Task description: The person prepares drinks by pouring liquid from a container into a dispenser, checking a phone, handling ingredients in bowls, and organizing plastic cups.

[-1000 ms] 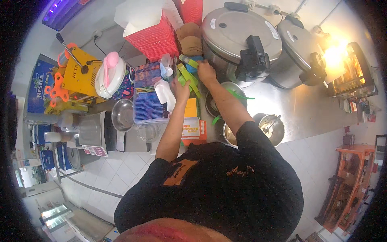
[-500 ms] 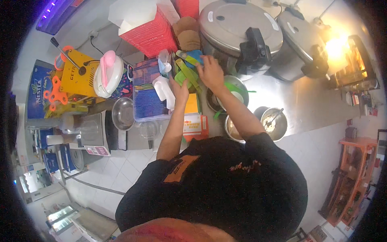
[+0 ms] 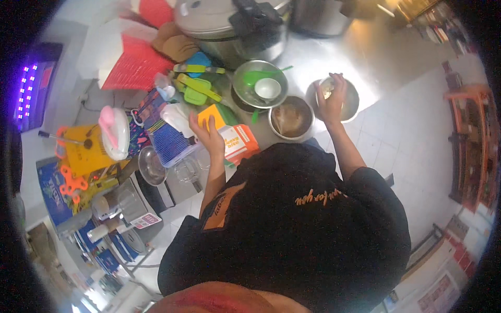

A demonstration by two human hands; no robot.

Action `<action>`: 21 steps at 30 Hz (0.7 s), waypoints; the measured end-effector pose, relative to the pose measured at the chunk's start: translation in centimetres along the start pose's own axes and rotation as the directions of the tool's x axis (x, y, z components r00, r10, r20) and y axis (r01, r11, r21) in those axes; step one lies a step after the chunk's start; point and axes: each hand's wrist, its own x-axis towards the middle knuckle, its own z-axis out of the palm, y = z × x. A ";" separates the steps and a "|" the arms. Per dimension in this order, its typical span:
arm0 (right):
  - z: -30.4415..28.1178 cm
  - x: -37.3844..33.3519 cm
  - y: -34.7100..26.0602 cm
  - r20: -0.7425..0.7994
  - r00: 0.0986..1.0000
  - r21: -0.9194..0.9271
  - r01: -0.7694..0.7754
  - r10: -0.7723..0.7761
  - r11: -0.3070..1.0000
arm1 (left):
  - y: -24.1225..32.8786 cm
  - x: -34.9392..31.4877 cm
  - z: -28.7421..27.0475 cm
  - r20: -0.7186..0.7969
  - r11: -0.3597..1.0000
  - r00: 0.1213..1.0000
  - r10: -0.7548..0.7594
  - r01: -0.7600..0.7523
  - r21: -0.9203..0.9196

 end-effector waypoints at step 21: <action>-3.2 -2.8 17.7 0.734 0.265 0.441 -0.886 0.625 -0.142 | -13.3 -1.9 10.6 0.390 0.724 0.795 -0.464 0.594 -0.351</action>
